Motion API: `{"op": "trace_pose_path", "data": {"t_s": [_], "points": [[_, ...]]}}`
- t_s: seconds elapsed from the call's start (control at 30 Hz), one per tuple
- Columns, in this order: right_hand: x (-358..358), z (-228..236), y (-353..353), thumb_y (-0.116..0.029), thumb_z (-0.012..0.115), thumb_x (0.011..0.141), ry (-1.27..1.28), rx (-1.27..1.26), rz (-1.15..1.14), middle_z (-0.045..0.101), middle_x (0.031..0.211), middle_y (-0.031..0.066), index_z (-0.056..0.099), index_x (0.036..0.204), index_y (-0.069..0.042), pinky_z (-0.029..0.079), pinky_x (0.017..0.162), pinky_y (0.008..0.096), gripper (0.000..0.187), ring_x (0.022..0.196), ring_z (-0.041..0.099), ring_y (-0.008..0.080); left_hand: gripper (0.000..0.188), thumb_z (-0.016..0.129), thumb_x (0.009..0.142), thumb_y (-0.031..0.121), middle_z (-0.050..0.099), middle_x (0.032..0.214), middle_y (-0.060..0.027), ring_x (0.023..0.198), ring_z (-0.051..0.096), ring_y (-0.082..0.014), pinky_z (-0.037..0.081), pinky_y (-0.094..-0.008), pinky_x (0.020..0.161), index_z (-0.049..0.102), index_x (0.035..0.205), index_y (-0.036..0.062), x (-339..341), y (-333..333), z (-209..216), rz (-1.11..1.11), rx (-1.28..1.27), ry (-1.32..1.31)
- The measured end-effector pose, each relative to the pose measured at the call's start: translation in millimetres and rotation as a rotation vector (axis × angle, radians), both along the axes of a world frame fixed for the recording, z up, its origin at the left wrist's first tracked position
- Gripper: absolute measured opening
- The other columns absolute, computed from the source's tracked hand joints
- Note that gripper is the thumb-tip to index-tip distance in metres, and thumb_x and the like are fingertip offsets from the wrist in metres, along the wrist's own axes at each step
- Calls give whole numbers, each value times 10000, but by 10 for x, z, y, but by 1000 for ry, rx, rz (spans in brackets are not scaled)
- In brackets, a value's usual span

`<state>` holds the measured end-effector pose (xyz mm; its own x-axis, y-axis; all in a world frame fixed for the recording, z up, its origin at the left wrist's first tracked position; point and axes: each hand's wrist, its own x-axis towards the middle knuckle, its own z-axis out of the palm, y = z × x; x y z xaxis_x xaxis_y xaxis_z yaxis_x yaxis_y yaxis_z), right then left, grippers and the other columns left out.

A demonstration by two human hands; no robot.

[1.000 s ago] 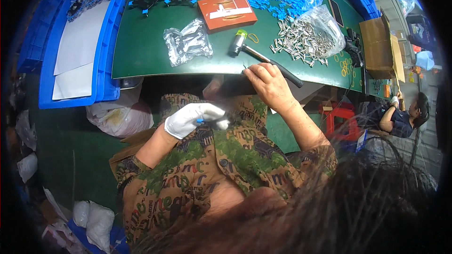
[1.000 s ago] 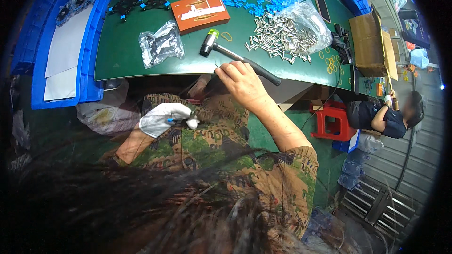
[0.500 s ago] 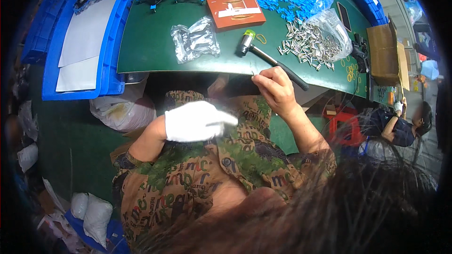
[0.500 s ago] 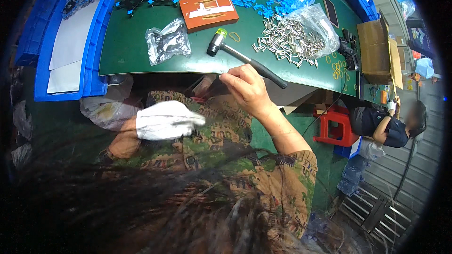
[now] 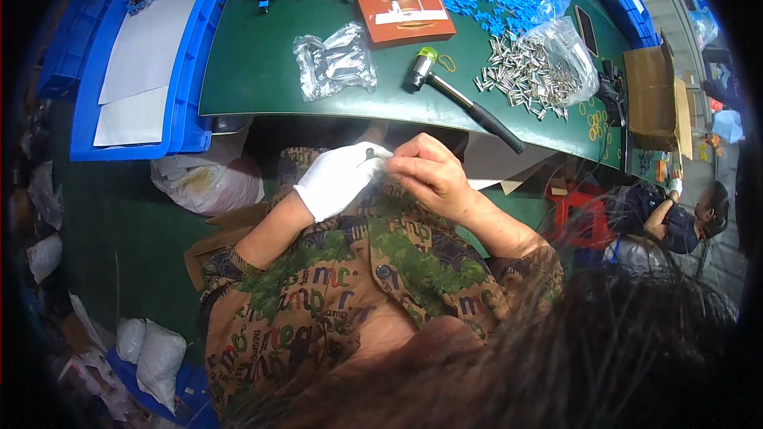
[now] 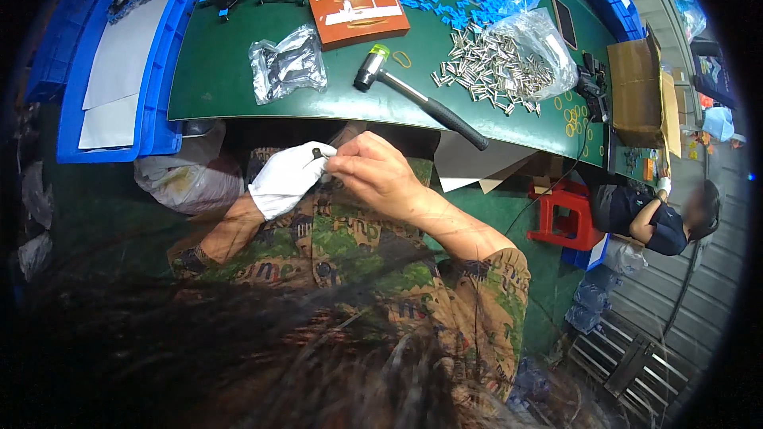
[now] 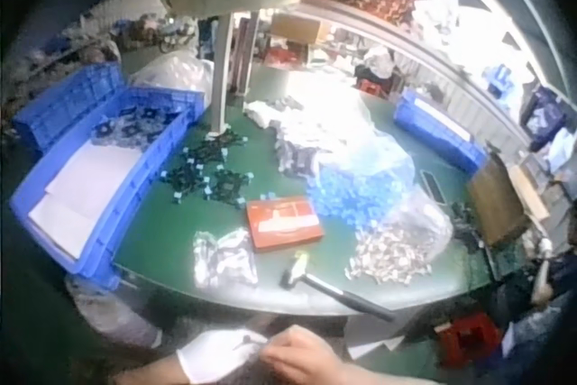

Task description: The person assembles small black plastic components with blue parts and metal pins at a green workbench. They use a hammer to secure the pins into the components and then place the finished units into a blue crate. The person also handles clear plastic bags and organizes the parts on the table.

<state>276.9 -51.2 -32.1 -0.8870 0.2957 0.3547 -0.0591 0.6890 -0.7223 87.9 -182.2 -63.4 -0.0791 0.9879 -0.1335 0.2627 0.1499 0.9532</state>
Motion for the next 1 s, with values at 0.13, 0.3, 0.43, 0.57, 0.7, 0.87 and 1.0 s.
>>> {"op": "trace_pose_path", "data": {"t_s": [0.13, 0.3, 0.43, 0.57, 0.7, 0.87, 1.0], "points": [[-59, -54, -26, -4, 770, 826, 10, 47, 9, 650, 989, 75, 739, 1066, -62, 536, 777, 388, 249, 912, 640, 281, 232, 604, 1026, 198, 738, 1002, -158, 886, 721, -325, 564, -391, 784, 703, 1185, 63, 2, -50, -95, 12, 72, 62], [-88, -73, -97, -11, 772, 817, -22, 112, -39, 644, 983, 75, 730, 1061, -71, 542, 781, 405, 254, 907, 641, 291, 186, 613, 985, 176, 726, 977, -177, 865, 707, -373, 556, -447, 757, 698, 1082, 42, 13, -32, -104, 7, 167, 205], [-181, -80, -158, -25, 759, 849, -38, 107, -112, 640, 970, 86, 712, 1105, -64, 539, 773, 406, 262, 900, 639, 294, 149, 589, 973, 156, 709, 897, -181, 795, 683, -384, 536, -474, 708, 679, 980, 38, 39, -26, -232, -41, 298, 500], [-206, -133, -66, -46, 743, 887, -98, -115, -157, 641, 958, 94, 688, 1164, -51, 528, 758, 405, 283, 894, 636, 294, 159, 565, 982, 148, 712, 846, -152, 773, 686, -348, 537, -451, 697, 689, 972, 49, -77, -40, -246, -154, 320, 558], [-204, -231, 79, -76, 753, 871, -10, 99, -56, 661, 992, 69, 685, 1201, -76, 500, 798, 404, 337, 918, 637, 262, 251, 572, 1051, 234, 721, 830, -59, 753, 678, -176, 552, -330, 713, 737, 1140, 67, -177, -132, -281, -148, -140, -285], [-243, -208, 71, -78, 719, 812, -12, 415, 109, 668, 1060, 30, 683, 1213, -100, 478, 829, 382, 403, 948, 620, 219, 312, 560, 1085, 266, 738, 860, -35, 764, 666, -116, 557, -278, 729, 729, 1225, 44, -222, -195, -241, -197, -311, -481], [-229, -305, 75, -74, 724, 807, 31, 454, 89, 665, 1036, 21, 703, 1143, -91, 482, 820, 387, 337, 947, 624, 219, 308, 553, 1092, 246, 750, 883, -51, 763, 676, -124, 558, -270, 728, 723, 1231, 30, -221, -215, -290, -210, -289, -551]]}}
